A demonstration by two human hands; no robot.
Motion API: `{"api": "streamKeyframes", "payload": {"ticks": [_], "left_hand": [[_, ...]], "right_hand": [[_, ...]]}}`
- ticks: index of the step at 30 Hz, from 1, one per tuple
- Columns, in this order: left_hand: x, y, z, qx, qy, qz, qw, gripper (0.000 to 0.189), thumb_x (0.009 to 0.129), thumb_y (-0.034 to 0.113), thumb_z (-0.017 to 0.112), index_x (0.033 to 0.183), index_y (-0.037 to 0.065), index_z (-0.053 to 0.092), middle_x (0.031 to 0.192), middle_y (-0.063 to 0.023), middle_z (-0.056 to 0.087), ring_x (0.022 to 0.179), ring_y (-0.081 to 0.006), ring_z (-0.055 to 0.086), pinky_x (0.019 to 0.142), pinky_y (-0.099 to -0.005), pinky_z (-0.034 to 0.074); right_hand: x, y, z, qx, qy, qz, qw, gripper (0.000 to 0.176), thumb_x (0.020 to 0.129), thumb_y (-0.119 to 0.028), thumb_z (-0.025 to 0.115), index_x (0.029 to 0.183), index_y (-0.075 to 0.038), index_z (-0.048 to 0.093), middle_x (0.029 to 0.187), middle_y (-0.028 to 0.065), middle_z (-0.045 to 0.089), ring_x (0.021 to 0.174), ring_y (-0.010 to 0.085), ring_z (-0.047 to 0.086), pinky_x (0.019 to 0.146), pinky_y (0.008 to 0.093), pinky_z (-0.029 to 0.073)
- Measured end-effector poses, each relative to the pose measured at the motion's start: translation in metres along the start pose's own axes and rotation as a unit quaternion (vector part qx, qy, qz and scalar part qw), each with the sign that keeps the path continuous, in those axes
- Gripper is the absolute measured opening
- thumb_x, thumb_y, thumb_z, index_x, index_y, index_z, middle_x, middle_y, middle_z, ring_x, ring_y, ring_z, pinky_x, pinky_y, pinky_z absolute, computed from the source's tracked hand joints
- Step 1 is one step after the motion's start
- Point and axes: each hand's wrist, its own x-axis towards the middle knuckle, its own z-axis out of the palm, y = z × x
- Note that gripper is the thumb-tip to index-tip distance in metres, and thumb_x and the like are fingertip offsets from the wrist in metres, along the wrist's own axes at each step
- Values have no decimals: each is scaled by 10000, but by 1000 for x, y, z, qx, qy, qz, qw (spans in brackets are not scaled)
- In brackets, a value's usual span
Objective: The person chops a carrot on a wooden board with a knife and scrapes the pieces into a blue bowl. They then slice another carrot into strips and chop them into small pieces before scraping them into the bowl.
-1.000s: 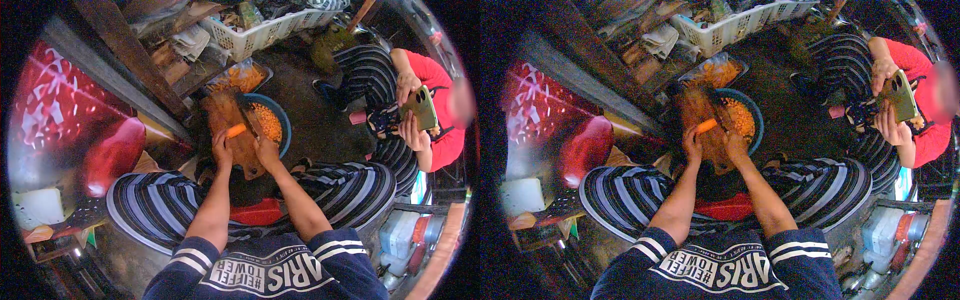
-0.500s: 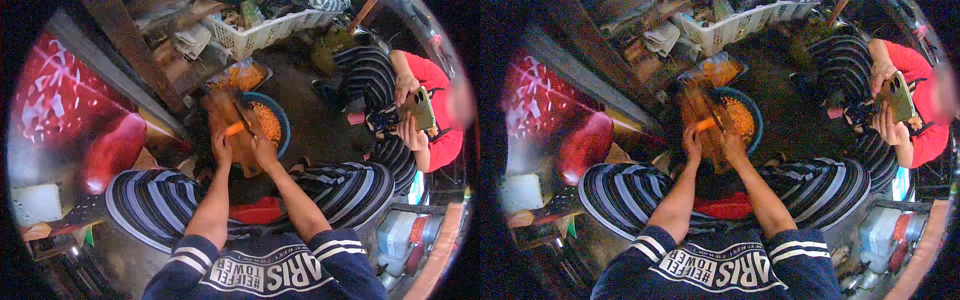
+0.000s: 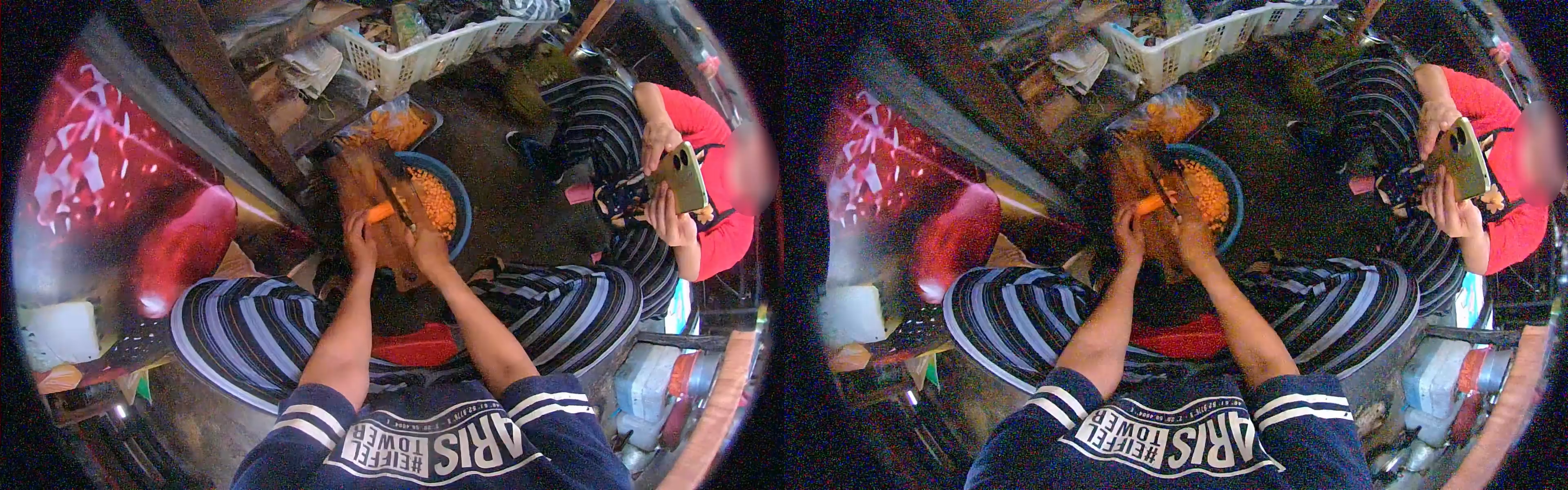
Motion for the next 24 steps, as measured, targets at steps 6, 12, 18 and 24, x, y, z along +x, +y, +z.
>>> {"api": "streamKeyframes", "payload": {"ticks": [6,12,18,24], "left_hand": [[0,-3,-1,15,-1,13,1000,249,779,-14,522,1016,12,592,1072,-139,562,1030,-306,506,921,-380,386],[1,-8,0,4,0,22,1000,237,776,-15,523,1002,4,592,1058,-136,570,1029,-306,510,917,-382,390],[3,0,-2,16,2,21,1000,233,776,-14,521,997,2,594,1053,-143,574,1013,-312,521,908,-383,399],[1,2,-2,16,3,15,1000,238,780,-10,527,1006,7,599,1064,-147,572,1016,-313,519,908,-381,399]], "right_hand": [[-4,2,31,-89,-40,101,990,283,825,-248,529,949,4,561,818,252,600,792,430,581,717,498,453],[2,4,0,93,14,-35,995,288,834,-265,511,870,14,574,815,251,600,790,408,586,684,491,456],[-11,-6,13,-15,49,-38,998,297,844,-246,506,951,28,549,857,246,600,806,406,585,688,477,464],[-7,-2,24,-62,-27,68,995,320,834,-244,516,1025,11,539,889,245,599,859,412,575,757,480,450]]}}
